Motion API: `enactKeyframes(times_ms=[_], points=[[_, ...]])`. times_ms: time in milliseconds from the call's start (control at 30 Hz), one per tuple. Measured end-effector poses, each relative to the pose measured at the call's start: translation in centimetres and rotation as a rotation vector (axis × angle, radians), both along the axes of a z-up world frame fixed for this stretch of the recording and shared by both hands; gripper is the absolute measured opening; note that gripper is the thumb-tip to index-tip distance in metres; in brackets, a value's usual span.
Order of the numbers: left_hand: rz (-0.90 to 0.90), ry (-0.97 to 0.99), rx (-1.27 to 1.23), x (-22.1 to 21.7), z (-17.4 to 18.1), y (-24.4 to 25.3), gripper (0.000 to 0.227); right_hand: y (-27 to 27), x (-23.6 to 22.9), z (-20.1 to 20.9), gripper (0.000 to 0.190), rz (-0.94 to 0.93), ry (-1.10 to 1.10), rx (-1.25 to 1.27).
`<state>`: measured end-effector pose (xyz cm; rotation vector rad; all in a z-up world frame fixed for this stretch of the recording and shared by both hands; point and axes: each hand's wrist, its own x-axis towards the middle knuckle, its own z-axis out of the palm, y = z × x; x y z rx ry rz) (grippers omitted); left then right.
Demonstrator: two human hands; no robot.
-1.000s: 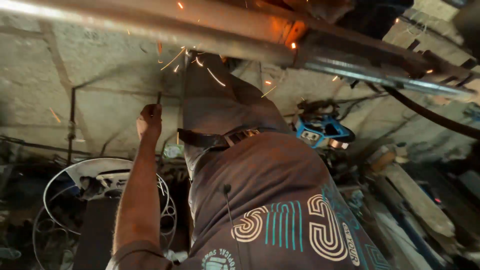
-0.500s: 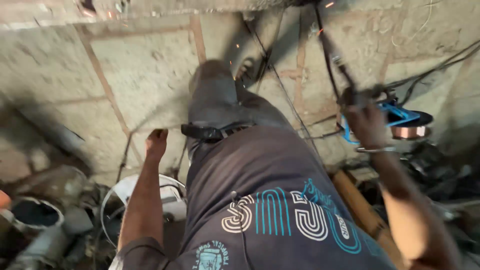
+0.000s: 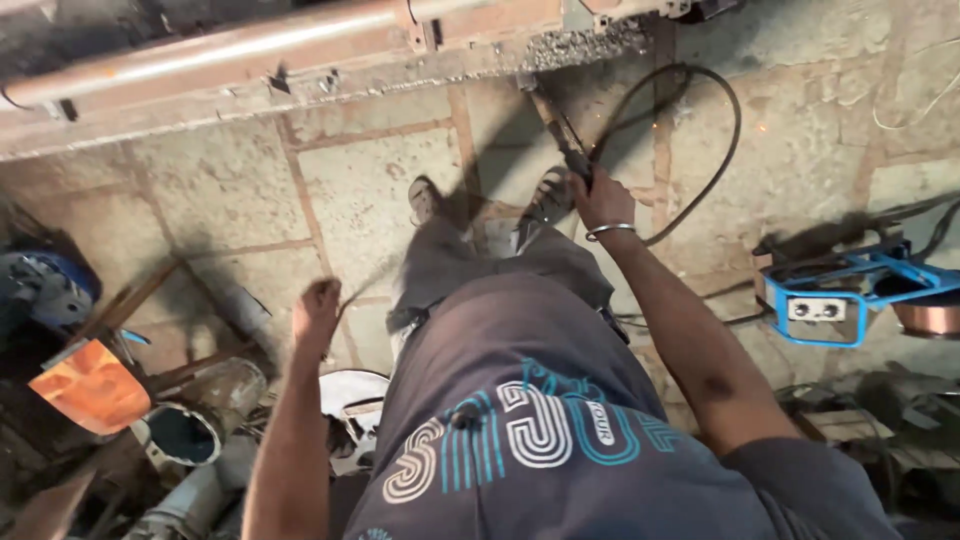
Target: Welding metal pipes and joints in a workshop using a welding torch.
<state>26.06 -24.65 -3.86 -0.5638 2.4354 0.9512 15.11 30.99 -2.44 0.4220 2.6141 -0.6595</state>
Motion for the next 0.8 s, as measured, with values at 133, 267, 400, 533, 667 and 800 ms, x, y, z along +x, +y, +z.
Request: enactKeyframes(times_ms=[133,267,400,533,667,800], points=[[0.030,-0.097,-0.019,6.9,-3.3,-4.0,0.041,-1.2,0.1,0.9,0.053,-0.056,-0.013,0.041],[0.200,-0.231,0.088,11.2,-5.2,-5.5,0.044,-2.5,-0.4,1.1,0.052,-0.046,-0.008,0.095],[0.286,-0.202,0.111,10.6,-7.0,-6.1,0.044,-3.2,-1.6,-1.0,0.053,-0.057,0.036,0.120],[0.206,-0.150,0.064,5.8,-7.6,-4.9,0.043,-2.3,-3.6,-7.1,0.064,-0.121,0.062,-0.043],[0.070,0.052,0.058,0.2,-4.6,-3.6,0.039,-2.6,-6.4,-9.8,0.067,-0.199,-0.061,-0.045],[0.006,0.026,0.035,-4.8,-1.4,-1.8,0.040,-1.2,-4.5,-6.7,0.059,-0.194,0.109,-0.155]])
